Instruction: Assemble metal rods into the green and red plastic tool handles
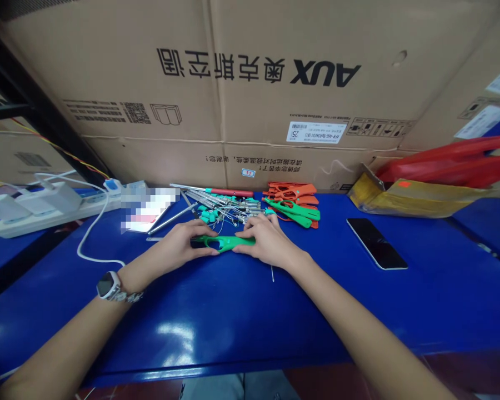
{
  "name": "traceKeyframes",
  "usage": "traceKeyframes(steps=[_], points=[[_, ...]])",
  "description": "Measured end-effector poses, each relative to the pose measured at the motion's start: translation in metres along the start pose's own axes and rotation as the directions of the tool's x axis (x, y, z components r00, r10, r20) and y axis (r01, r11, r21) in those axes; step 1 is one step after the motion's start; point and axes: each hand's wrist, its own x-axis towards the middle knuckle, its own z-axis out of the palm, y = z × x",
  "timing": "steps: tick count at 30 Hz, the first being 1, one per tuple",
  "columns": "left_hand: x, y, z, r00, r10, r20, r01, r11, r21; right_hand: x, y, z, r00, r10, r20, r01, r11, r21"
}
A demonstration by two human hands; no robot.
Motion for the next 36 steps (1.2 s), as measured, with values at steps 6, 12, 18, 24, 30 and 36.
traceKeyframes(steps=[6, 12, 18, 24, 30, 36], points=[[0.005, -0.005, 0.002, 1.0, -0.027, 0.004, 0.026, 1.0, 0.016, 0.007, -0.003, -0.006, 0.999, -0.001, 0.052, 0.001, 1.0, 0.009], [0.006, -0.007, 0.004, 0.995, -0.098, 0.012, 0.098, 0.995, -0.009, 0.013, -0.01, -0.011, 0.997, 0.012, 0.071, -0.015, 0.998, 0.055], [0.001, -0.001, -0.004, 0.999, -0.012, 0.036, 0.013, 1.0, -0.014, 0.017, -0.013, -0.012, 0.989, 0.059, 0.138, -0.073, 0.992, 0.102], [0.003, 0.0, -0.011, 0.997, -0.027, 0.069, 0.032, 0.997, -0.066, 0.01, -0.015, -0.006, 0.99, 0.085, 0.115, -0.108, 0.972, 0.209], [0.004, 0.0, -0.013, 0.997, 0.038, 0.067, -0.029, 0.991, -0.131, 0.003, -0.017, 0.001, 0.993, 0.109, 0.056, -0.12, 0.947, 0.297], [-0.001, 0.007, -0.017, 0.999, 0.042, 0.011, -0.041, 0.996, -0.084, -0.001, -0.019, 0.004, 0.991, 0.107, -0.086, -0.08, 0.958, 0.276]])
